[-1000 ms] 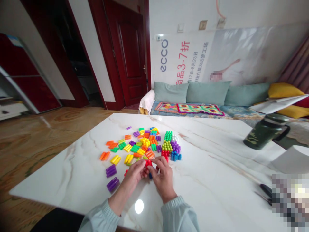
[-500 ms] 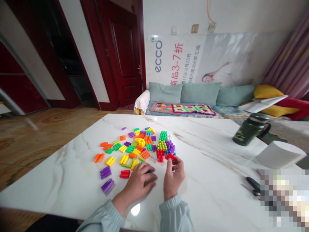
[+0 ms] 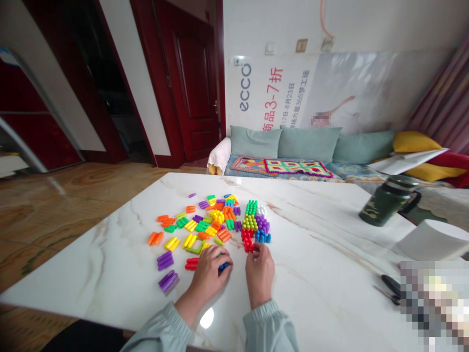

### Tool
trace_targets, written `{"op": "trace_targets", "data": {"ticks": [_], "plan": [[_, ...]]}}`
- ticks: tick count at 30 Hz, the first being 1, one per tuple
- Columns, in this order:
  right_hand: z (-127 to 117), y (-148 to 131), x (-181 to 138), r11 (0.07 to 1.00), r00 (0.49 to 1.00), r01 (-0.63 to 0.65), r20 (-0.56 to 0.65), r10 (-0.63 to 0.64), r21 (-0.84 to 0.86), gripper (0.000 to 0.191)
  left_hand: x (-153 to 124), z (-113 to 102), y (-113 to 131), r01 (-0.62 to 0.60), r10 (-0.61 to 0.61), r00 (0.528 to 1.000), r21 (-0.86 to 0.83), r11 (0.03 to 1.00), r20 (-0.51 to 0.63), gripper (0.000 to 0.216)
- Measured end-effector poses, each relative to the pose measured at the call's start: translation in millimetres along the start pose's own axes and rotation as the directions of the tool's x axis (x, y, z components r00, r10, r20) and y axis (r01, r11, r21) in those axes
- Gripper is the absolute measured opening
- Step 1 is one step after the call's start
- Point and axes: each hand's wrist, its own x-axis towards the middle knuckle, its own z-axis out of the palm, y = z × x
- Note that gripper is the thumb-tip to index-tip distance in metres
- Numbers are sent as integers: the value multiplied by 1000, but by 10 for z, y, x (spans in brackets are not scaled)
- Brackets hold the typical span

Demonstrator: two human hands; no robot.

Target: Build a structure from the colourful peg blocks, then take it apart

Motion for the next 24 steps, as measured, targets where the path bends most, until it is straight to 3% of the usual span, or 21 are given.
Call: {"op": "trace_targets", "data": {"ticks": [5, 11, 24], "plan": [[39, 9, 15, 1000, 1000, -1, -23, 1, 7, 29, -1, 11, -3, 11, -11, 1000, 1, 1000, -3, 12], [40, -6, 27, 998, 999, 1, 43, 2, -70, 38, 0, 3, 1, 17, -17, 1000, -26, 1000, 3, 15], [61, -2, 38, 995, 996, 60, 71, -54, -82, 34, -15, 36, -17, 2, -2, 1000, -20, 1000, 2, 12]]}}
